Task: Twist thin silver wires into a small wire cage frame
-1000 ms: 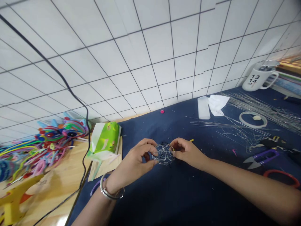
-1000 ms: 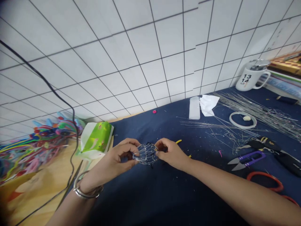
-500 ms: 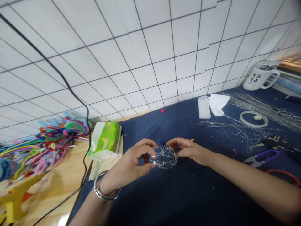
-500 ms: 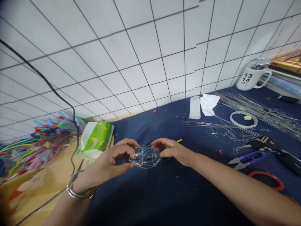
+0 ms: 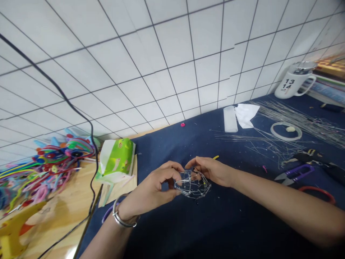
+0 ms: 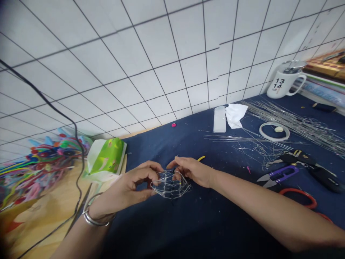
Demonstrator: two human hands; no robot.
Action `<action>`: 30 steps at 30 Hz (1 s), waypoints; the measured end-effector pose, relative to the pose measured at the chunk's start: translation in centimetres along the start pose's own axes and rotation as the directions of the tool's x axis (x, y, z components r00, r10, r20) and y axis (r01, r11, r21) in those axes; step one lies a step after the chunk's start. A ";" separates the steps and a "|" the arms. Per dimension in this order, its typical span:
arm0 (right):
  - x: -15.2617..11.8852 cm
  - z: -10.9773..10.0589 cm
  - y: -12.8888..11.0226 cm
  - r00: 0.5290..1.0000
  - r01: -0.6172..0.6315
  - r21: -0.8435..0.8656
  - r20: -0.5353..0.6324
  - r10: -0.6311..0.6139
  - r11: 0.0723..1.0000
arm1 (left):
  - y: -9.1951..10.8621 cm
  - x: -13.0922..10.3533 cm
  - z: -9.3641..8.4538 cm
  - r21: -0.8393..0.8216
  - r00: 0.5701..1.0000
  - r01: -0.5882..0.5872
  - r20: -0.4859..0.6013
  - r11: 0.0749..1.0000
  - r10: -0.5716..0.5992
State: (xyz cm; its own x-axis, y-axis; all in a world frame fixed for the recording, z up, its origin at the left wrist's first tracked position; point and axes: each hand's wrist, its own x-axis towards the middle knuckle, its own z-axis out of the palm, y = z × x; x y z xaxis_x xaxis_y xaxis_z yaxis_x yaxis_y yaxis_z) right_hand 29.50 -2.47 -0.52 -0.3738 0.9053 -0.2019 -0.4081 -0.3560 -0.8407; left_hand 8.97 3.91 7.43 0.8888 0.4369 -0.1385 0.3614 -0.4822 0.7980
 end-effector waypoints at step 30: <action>-0.9 -0.6 -1.3 0.998 0.067 -0.368 0.010 -0.068 0.927 | -0.5 -1.0 -0.9 0.089 0.991 0.030 -0.132 0.996 -0.018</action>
State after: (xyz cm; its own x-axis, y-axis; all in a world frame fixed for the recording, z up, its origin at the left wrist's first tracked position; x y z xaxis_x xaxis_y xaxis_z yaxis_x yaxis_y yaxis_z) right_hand 30.88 -2.71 0.42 -0.3538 0.9248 -0.1396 -0.0966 -0.1846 -0.9781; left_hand 7.65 4.39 7.67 0.8369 0.5423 -0.0743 0.4119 -0.5345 0.7380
